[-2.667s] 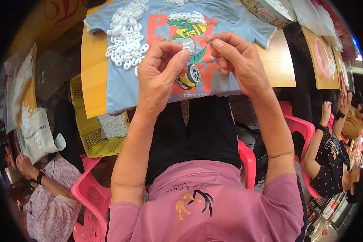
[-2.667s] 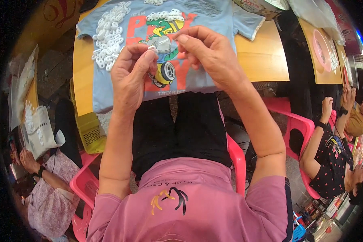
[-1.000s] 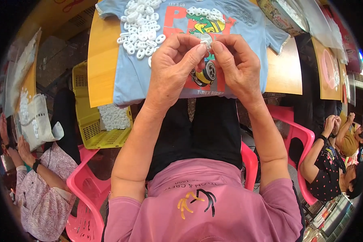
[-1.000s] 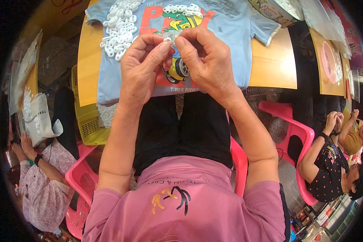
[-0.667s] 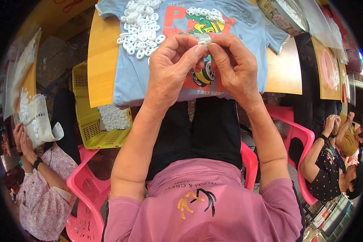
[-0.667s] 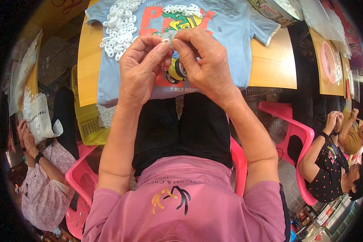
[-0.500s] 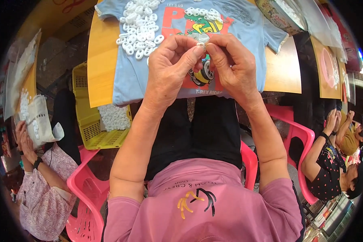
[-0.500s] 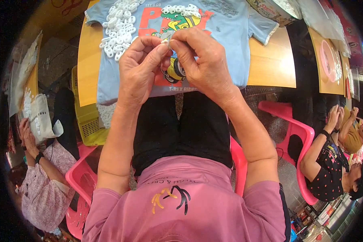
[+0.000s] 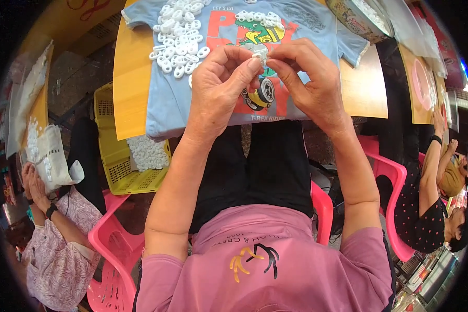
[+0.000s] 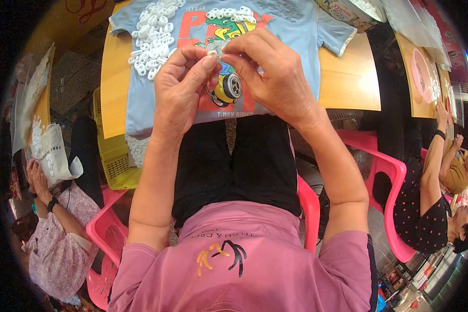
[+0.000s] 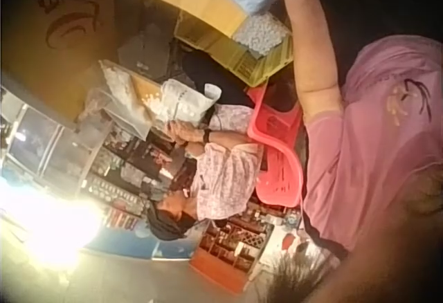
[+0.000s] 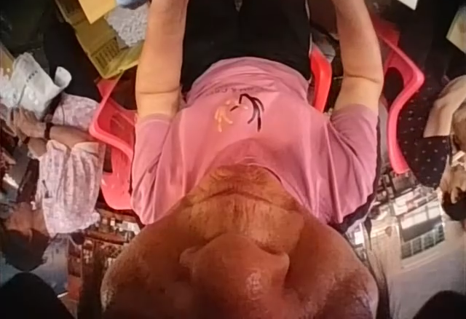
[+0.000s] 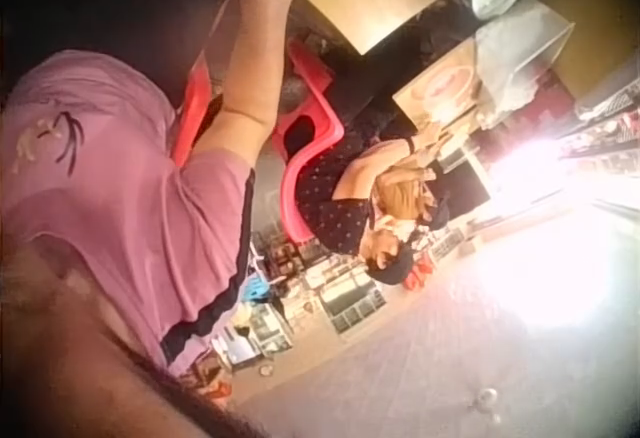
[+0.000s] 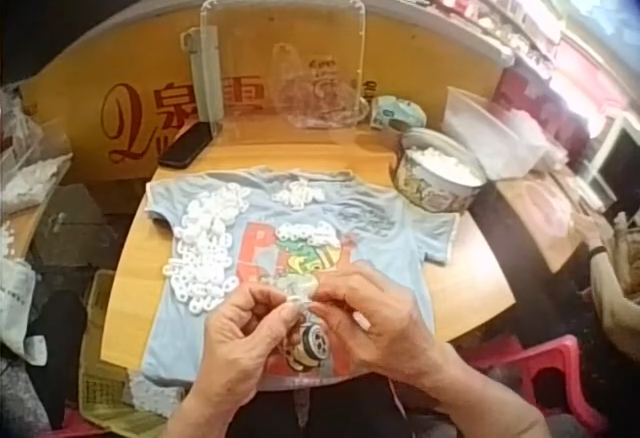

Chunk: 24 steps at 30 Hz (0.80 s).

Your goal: Assembling small white plastic accessories onto a light blue t-shirt at a workbench.

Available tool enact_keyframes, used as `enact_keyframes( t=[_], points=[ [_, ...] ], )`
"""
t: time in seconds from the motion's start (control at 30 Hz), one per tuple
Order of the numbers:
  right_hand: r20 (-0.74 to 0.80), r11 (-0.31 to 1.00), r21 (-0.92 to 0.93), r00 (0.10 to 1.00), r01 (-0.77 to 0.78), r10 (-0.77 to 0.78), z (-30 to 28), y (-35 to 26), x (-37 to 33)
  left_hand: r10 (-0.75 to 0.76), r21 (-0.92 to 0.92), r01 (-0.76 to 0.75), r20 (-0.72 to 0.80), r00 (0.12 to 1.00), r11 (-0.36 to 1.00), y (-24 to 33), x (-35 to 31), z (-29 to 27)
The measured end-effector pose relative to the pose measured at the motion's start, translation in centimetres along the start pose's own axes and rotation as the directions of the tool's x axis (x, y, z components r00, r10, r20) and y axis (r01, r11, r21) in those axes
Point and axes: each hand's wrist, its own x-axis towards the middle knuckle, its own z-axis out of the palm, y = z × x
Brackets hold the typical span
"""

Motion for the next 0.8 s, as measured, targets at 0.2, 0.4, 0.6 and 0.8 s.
enact_keyframes(
  t=[0.2, 0.4, 0.6, 0.8],
  points=[
    [0.045, 0.987, -0.061, 0.988, 0.147, -0.145, -0.2, 0.0, 0.4, 0.0, 0.038, 0.0, -0.004, 1.0, 0.999, -0.2, -0.1, -0.1],
    [0.047, 0.996, 0.01, 0.995, 0.085, -0.085, -0.1, 0.1, 0.5, 0.003, 0.118, -0.004, 0.009, 1.0, 0.993, -0.1, -0.1, -0.1],
    [0.087, 0.994, -0.055, 0.992, 0.095, -0.09, -0.9, -0.2, 0.6, 0.007, 0.166, -0.007, -0.002, 1.0, 0.986, 0.0, -0.1, 0.1],
    [0.198, 0.955, -0.219, 0.967, 0.202, -0.159, -2.1, 0.1, 1.1, 0.003, 0.101, -0.004, 0.007, 1.0, 0.995, -0.1, 0.0, 0.0]
  ],
)
